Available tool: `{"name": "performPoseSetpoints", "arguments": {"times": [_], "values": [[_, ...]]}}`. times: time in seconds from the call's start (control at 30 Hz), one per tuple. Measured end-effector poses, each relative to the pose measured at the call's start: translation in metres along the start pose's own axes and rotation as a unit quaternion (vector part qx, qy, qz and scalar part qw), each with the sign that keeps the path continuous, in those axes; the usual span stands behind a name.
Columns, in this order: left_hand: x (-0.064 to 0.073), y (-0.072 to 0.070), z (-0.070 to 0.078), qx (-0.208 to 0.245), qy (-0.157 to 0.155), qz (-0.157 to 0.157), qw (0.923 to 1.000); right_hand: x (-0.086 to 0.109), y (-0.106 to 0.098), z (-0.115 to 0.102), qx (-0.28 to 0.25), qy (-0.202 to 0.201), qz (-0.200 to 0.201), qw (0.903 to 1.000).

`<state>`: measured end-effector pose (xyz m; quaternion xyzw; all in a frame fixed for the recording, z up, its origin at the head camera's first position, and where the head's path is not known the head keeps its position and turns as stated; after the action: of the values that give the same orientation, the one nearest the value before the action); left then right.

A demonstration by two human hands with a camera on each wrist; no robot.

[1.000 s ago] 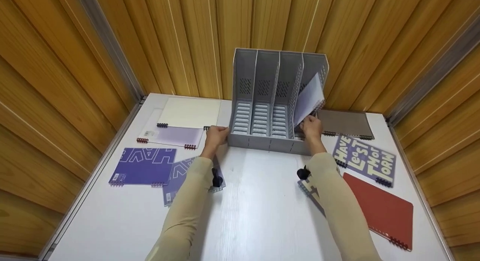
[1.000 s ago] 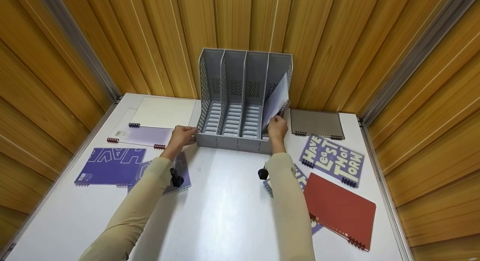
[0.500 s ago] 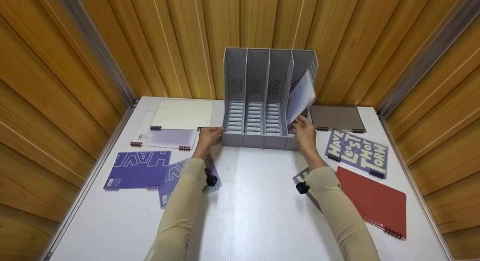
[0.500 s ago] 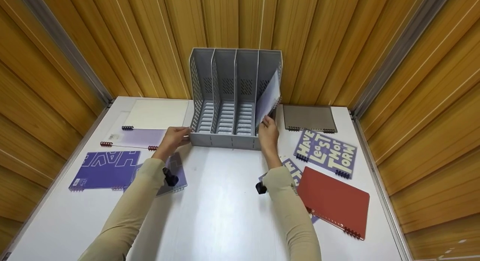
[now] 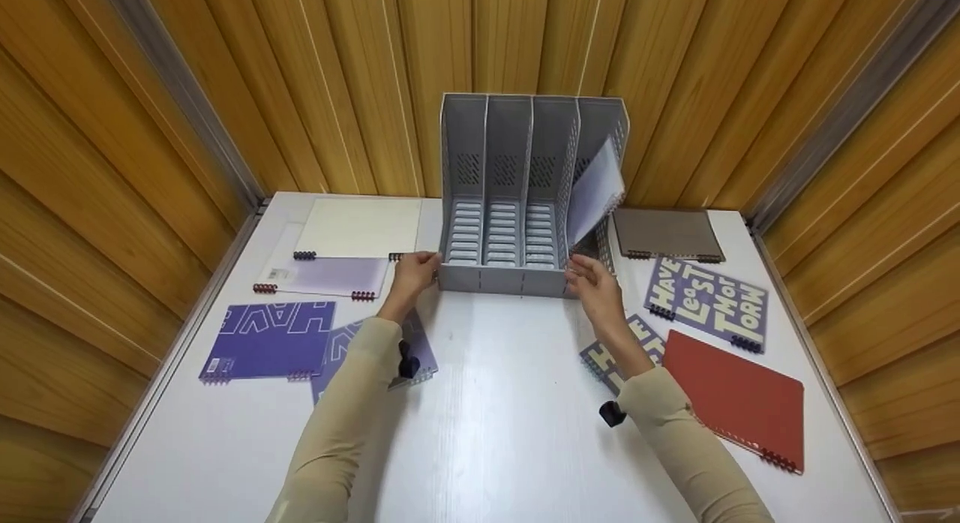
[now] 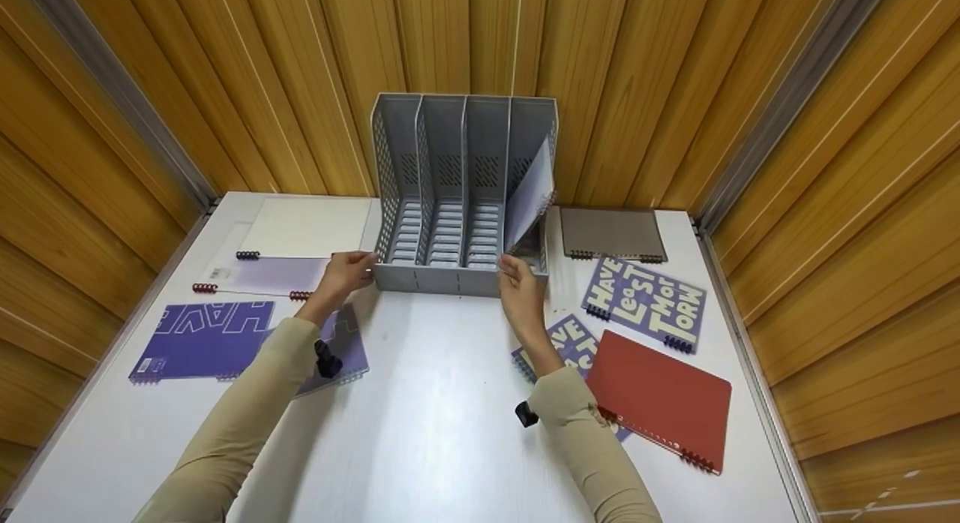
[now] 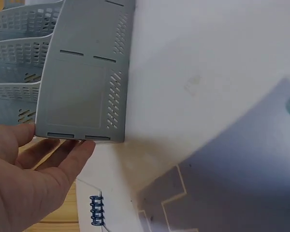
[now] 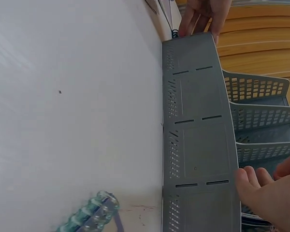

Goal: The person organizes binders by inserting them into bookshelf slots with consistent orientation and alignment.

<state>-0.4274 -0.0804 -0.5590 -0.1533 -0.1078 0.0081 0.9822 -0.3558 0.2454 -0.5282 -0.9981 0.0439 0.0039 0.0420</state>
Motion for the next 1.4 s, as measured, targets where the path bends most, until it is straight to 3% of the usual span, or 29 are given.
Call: {"name": "performPoseSetpoints", "arguments": {"times": [0.23,0.37,0.53,0.63,0.77,0.87,0.93,0.97,1.07,1.27,1.4], "values": [[0.025,-0.007,0.004,-0.055,0.067,0.001,0.9963,0.023,-0.002,0.016,0.023,0.018,-0.033,0.9990],[0.046,-0.013,0.004,-0.111,0.099,-0.004,0.9888,0.031,-0.001,0.024,0.043,0.022,-0.034,0.9983],[0.075,-0.021,-0.004,-0.158,0.136,-0.037,0.9772,0.038,0.006,0.034,0.050,0.037,-0.035,0.9975],[0.095,-0.027,-0.009,-0.229,0.174,-0.041,0.9569,0.042,0.014,0.039,0.040,0.044,-0.042,0.9974],[0.123,-0.034,-0.019,-0.334,0.233,-0.036,0.9127,0.049,0.027,0.047,0.003,0.052,-0.051,0.9973],[0.141,-0.038,-0.028,-0.381,0.275,-0.024,0.8825,0.055,0.040,0.053,-0.024,0.060,-0.060,0.9961],[0.151,-0.043,-0.033,-0.401,0.290,-0.012,0.8686,0.059,0.051,0.057,-0.031,0.071,-0.068,0.9946],[0.155,-0.045,-0.036,-0.406,0.292,-0.008,0.8661,0.061,0.057,0.059,-0.034,0.081,-0.074,0.9934],[0.166,-0.054,-0.044,-0.410,0.270,-0.004,0.8715,0.066,0.074,0.066,-0.043,0.111,-0.101,0.9877],[0.182,-0.071,-0.074,-0.401,0.195,-0.005,0.8949,0.073,0.110,0.076,-0.071,0.137,-0.169,0.9734],[0.190,-0.082,-0.090,-0.399,0.159,-0.007,0.9030,0.076,0.129,0.078,-0.096,0.152,-0.174,0.9682]]}}
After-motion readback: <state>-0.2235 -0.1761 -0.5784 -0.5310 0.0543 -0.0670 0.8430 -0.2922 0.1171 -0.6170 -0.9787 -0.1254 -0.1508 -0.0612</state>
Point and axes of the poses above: each hand's wrist, its own x-axis away from the middle knuckle, its own y-axis out of the palm, z = x × y, the point moved 7 cm from there along -x, towards the middle knuckle
